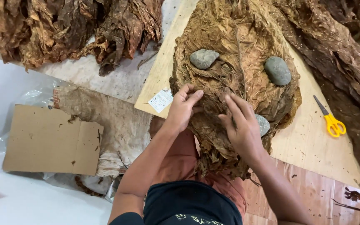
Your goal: Smoothing and weighing down large dried leaves with stones on a table, likely for snack packaging or processing.
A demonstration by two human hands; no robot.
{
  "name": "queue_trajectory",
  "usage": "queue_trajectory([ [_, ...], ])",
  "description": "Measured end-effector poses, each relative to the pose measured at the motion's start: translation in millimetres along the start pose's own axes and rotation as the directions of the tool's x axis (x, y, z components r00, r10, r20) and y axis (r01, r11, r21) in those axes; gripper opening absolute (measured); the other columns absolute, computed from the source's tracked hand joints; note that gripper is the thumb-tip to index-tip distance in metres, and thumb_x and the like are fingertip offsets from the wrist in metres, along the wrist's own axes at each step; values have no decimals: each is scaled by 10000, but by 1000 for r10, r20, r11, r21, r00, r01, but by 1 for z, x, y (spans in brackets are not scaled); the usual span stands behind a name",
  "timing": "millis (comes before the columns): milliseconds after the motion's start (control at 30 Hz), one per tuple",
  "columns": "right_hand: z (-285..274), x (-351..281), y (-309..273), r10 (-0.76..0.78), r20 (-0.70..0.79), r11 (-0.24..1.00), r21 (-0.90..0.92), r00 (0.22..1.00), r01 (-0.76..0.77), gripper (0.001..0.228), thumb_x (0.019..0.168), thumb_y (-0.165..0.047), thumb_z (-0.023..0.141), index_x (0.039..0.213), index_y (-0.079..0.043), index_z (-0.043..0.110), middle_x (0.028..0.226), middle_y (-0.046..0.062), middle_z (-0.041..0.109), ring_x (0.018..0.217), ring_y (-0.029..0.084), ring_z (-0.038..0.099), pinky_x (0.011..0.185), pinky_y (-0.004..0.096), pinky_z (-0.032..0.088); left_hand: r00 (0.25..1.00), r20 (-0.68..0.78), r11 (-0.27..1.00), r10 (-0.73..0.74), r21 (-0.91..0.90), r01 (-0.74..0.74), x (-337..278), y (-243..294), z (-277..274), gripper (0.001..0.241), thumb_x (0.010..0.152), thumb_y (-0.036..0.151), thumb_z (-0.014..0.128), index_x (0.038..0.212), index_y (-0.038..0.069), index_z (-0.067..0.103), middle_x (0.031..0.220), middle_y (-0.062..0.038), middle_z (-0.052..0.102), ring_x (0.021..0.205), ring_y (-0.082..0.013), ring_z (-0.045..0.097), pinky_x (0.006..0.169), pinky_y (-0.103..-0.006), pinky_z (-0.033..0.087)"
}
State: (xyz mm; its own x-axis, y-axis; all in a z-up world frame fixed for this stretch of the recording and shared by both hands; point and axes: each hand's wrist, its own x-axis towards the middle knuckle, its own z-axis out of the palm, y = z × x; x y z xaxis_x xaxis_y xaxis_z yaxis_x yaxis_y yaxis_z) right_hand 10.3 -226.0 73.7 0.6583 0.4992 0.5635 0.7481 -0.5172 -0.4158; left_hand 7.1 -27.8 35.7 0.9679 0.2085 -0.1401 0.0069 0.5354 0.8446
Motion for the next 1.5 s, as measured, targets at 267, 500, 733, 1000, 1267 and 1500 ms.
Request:
queue_trajectory([
  [267,23,3,-10,-90,419,909,-337,903,246,576,1093,-303,405,1642,-166,298,1651,242,308,1541,351,281,1252,493,171,990,-37,970,-136,-209,125,11,-26,-29,282,990,63,652,1234,155,544,958,-95,757,763,-199,765,604,-311,663],
  [500,26,0,-10,-23,499,847,-451,866,282,624,1092,-388,339,1649,-125,243,1684,203,258,1561,341,232,1245,539,151,986,-84,990,-141,-29,139,18,-19,-21,347,982,156,698,1296,107,559,929,-52,708,784,-150,729,630,-271,625],
  [733,32,-5,-5,-42,460,844,-458,887,278,652,1074,-434,368,1646,-140,264,1679,187,278,1568,340,221,1243,554,146,964,-51,796,262,576,-186,5,-2,8,318,1041,185,526,1358,168,508,1046,-134,621,1022,-287,643,913,-462,526],
  [1000,8,47,19,-79,256,993,105,963,54,550,907,-449,742,1376,-173,663,1315,95,664,1260,306,616,1053,470,433,948,-7,901,319,312,-301,-3,-4,-18,329,1025,62,637,1328,146,540,943,-24,715,720,-40,633,633,-196,538],
  [1267,52,93,35,187,489,827,390,852,-405,363,708,-255,932,1028,-170,782,903,-8,741,877,171,700,823,333,546,923,43,862,382,343,-373,-11,7,-19,387,1008,-4,623,1356,142,538,963,-20,704,767,-38,601,691,-202,544],
  [1500,34,99,7,399,639,359,551,658,-753,147,900,-184,796,966,-55,769,734,18,697,634,67,643,557,205,508,903,69,814,424,407,-413,-13,17,-13,220,1011,-12,619,1194,106,588,909,-74,676,885,-120,600,868,-360,531],
])
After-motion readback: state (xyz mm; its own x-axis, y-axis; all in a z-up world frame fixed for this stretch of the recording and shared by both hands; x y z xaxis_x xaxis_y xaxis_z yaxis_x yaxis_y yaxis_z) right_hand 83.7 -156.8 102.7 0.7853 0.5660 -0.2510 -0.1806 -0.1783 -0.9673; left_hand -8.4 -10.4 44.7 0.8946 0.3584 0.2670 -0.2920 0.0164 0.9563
